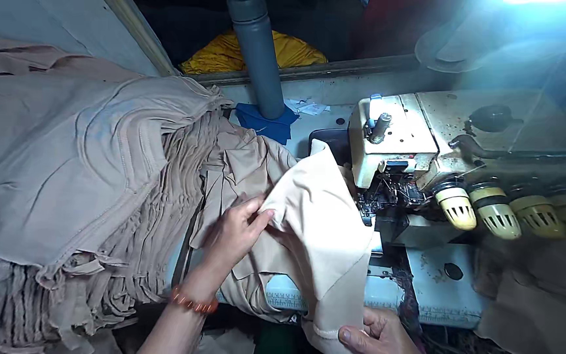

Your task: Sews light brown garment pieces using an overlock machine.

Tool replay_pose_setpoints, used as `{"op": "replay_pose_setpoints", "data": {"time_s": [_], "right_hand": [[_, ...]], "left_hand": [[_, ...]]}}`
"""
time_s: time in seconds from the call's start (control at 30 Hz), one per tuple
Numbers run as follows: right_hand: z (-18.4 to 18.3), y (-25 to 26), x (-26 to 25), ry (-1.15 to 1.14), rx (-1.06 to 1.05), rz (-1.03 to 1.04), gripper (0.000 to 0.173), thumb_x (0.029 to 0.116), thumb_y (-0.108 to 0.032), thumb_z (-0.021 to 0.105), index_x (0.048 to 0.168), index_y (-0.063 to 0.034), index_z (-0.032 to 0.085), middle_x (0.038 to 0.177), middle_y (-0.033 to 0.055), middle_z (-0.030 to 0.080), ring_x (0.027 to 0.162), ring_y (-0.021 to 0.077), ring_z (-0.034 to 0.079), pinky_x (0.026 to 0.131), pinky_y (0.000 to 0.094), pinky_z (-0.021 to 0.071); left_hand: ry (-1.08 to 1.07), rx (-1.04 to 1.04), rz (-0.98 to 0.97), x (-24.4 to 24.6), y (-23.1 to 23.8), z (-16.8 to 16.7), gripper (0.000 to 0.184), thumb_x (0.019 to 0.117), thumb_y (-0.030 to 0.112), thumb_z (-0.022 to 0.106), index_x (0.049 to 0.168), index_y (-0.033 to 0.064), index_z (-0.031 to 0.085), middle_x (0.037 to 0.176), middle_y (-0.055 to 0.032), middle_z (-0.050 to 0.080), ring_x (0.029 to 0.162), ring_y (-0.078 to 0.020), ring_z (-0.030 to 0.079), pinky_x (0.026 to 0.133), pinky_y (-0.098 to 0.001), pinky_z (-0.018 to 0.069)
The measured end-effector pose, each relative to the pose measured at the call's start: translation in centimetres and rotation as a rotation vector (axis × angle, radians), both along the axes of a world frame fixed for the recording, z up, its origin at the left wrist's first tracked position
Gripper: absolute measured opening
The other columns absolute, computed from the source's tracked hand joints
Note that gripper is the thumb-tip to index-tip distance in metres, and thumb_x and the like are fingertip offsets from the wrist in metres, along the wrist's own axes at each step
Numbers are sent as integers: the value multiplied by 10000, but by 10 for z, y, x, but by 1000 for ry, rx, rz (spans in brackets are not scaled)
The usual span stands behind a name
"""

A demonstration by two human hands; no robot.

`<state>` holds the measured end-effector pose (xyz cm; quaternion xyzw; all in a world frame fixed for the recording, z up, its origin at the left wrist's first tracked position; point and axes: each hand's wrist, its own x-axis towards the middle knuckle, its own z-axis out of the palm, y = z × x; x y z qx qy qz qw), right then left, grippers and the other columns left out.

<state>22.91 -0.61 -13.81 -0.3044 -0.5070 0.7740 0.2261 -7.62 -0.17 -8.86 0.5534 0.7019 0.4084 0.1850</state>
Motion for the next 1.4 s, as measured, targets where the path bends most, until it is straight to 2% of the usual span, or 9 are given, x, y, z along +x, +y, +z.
{"op": "replay_pose_setpoints", "data": {"time_s": [0.03,0.13,0.2,0.4,0.57,0.73,0.93,1.13,1.4], "right_hand": [[-4,-1,1,3,4,-8,80,910,19,684,963,-26,721,819,-30,762,752,26,719,729,244,603],[-10,-4,3,26,33,-11,53,899,4,694,926,-30,723,798,-39,751,736,11,707,714,231,597],[-11,-9,3,27,82,-35,98,851,-7,692,835,-103,706,726,-112,703,674,-50,655,641,180,552],[-14,-15,12,68,141,-22,48,917,-79,690,914,-52,729,800,-41,742,737,13,702,700,223,600],[-7,-19,21,139,163,0,63,916,-75,693,944,-46,741,834,-42,746,770,7,700,729,212,596],[-1,-20,21,228,264,63,87,918,-82,704,975,-18,721,863,-36,736,803,-10,688,744,197,587],[-8,-13,26,329,244,155,43,919,-59,702,945,-25,699,802,-57,711,751,-53,652,701,154,548],[-13,-5,44,323,273,157,77,915,-55,684,957,9,692,866,-40,726,842,-58,657,782,173,547],[14,21,16,314,202,-73,357,835,75,680,1184,9,648,1004,-53,759,901,9,715,836,242,608]], "left_hand": [[-238,34,8,16,-11,14,140,1004,143,571,1015,83,697,922,29,715,871,-27,673,810,-236,557],[-1201,145,63,58,-53,55,265,1044,169,482,1064,132,744,961,-49,764,883,-99,744,800,-291,630],[-1333,93,272,68,-71,61,368,1064,170,371,998,141,732,910,-51,772,832,-104,758,746,-293,646],[-647,-209,417,37,-103,5,150,1038,51,528,1090,62,669,851,-4,713,716,-44,670,657,-194,560],[196,167,136,72,-115,1,329,989,262,626,1170,-10,669,1129,-106,716,1023,-114,689,901,-305,572],[193,199,-117,140,-114,-27,269,985,353,678,1115,145,788,1146,-26,758,1060,-114,700,898,-327,567],[-628,165,305,131,-79,20,142,989,65,579,939,89,710,778,36,716,704,-41,686,665,-222,592],[43,21,-318,153,-88,45,101,930,83,698,938,9,765,820,-98,723,729,-104,671,654,-230,543],[543,214,-220,155,-36,16,174,965,190,629,914,98,767,762,-48,687,585,-126,627,468,-260,473]]}}
